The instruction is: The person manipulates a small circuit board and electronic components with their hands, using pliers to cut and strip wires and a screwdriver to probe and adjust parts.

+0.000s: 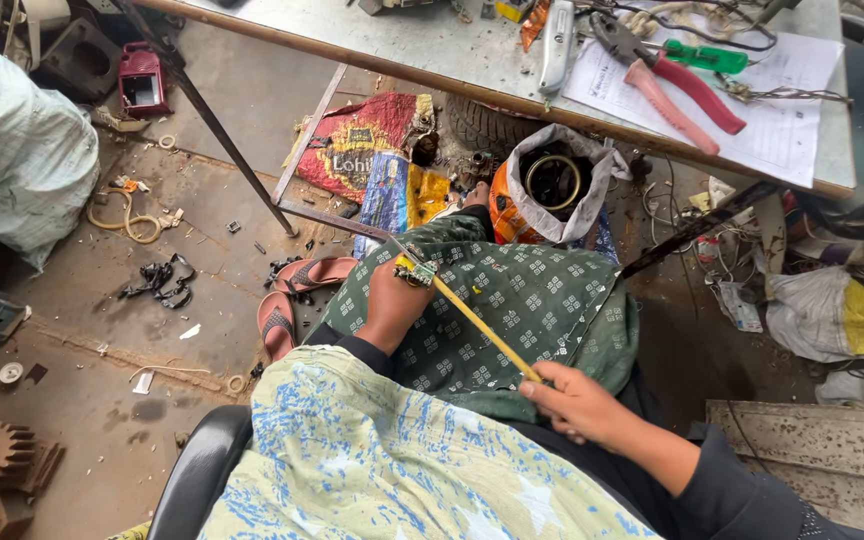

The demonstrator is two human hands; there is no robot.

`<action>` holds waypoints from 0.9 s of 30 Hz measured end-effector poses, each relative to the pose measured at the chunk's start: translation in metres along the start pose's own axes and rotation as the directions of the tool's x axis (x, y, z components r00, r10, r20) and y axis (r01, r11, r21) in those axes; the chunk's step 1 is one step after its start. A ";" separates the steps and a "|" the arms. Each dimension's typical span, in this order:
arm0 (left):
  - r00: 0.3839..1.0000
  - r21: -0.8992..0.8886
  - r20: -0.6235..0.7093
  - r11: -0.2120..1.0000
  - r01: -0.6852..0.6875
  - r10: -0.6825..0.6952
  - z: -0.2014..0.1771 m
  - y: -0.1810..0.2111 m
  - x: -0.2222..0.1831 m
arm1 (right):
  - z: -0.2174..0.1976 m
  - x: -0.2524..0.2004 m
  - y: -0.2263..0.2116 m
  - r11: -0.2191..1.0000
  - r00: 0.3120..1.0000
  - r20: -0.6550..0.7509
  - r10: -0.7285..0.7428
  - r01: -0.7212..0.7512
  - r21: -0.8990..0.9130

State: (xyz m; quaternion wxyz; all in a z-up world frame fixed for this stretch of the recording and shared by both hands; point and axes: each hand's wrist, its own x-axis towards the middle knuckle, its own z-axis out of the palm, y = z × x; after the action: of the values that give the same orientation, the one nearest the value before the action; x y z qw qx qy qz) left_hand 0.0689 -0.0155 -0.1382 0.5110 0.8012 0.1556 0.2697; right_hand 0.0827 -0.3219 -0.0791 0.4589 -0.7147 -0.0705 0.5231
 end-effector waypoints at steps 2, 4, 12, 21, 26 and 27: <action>1.000 0.004 0.001 1.000 0.019 -0.019 0.001 0.002 0.001 | 0.008 -0.004 -0.004 0.993 0.996 0.060 0.067 -0.072 0.089; 0.999 0.005 0.006 0.999 0.039 -0.039 0.001 0.003 0.001 | 0.014 -0.006 -0.005 0.984 0.991 0.100 0.091 -0.104 0.143; 0.997 -0.003 0.043 0.998 0.059 -0.059 0.007 0.003 0.005 | 0.028 -0.005 0.005 0.949 0.992 0.121 0.020 -0.057 0.309; 0.984 -0.077 0.146 0.991 0.113 -0.101 0.009 0.001 0.005 | 0.027 -0.027 -0.013 0.978 0.994 0.111 0.005 -0.028 0.207; 0.975 -0.011 0.196 0.994 0.108 -0.104 0.010 0.001 0.007 | 0.026 -0.036 -0.021 0.976 0.994 0.105 0.019 -0.041 0.212; 0.978 0.005 0.194 0.997 0.075 -0.074 0.010 0.001 0.008 | 0.026 -0.037 -0.022 0.976 0.994 0.106 0.024 -0.046 0.211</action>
State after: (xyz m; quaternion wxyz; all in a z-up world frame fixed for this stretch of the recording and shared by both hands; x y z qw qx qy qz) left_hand 0.0813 -0.0194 -0.1386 0.5345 0.8167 0.1344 0.1710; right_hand 0.0535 -0.3159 -0.0387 0.5194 -0.6347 -0.0252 0.5716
